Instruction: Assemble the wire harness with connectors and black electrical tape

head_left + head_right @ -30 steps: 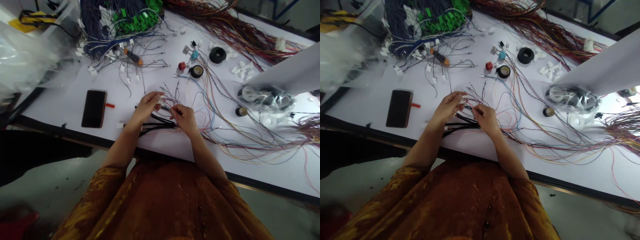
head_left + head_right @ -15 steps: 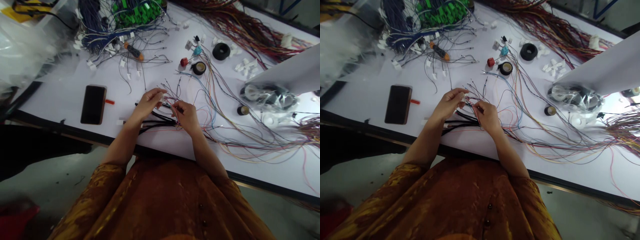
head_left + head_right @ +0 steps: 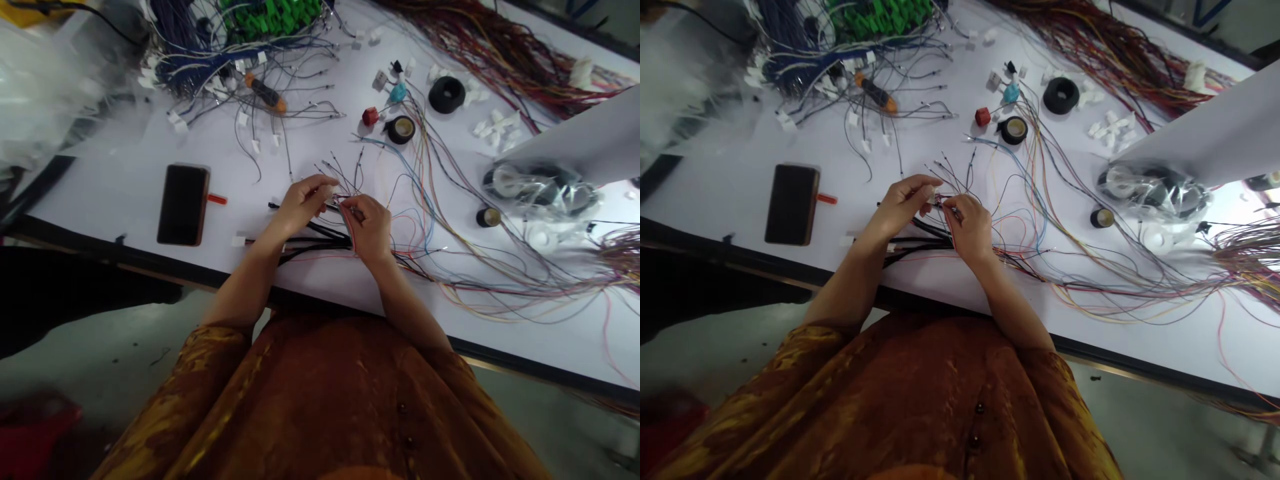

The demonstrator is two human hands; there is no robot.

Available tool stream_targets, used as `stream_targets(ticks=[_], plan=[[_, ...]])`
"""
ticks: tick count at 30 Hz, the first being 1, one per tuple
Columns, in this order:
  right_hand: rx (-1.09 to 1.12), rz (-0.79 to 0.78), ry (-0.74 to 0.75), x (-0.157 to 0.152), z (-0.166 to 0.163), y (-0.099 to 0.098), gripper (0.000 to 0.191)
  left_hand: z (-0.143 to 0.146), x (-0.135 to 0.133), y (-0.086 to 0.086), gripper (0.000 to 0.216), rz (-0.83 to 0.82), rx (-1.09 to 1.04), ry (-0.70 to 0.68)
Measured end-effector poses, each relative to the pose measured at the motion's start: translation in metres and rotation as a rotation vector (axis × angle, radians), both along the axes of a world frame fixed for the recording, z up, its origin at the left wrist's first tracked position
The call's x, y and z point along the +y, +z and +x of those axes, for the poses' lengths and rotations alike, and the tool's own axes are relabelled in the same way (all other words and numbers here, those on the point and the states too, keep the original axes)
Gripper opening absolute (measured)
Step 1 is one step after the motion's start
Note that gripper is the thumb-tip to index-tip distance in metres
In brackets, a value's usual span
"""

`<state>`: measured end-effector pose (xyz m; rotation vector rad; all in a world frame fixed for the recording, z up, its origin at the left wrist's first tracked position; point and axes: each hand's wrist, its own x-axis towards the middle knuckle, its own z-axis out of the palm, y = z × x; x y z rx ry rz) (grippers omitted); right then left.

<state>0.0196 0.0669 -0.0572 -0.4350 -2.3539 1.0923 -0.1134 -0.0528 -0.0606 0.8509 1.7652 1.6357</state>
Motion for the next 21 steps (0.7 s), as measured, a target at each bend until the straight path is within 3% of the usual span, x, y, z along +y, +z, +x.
stream_targets(ticks=[8,12,15,17,19,21], plan=[[0.032,0.016,-0.031,-0.009,-0.012,-0.018,0.015,0.006,0.003,-0.002,0.023,0.007,0.014,0.013],[-0.057,-0.017,0.072,-0.008,-0.003,0.002,0.017,0.006,-0.002,0.000,0.021,0.008,-0.072,0.008],[-0.038,-0.007,-0.001,-0.003,0.008,0.026,0.018,0.007,-0.009,0.009,0.018,-0.017,-0.035,0.039],[-0.020,0.047,-0.019,-0.002,0.011,0.033,0.028,0.010,-0.012,0.018,0.016,-0.041,0.052,0.057],[-0.114,0.108,0.105,-0.005,0.008,0.029,0.043,0.013,-0.013,0.024,0.016,-0.066,0.159,0.086],[-0.255,0.129,0.252,-0.009,0.003,0.016,0.033,0.015,-0.013,0.027,0.018,-0.102,0.313,0.154]])
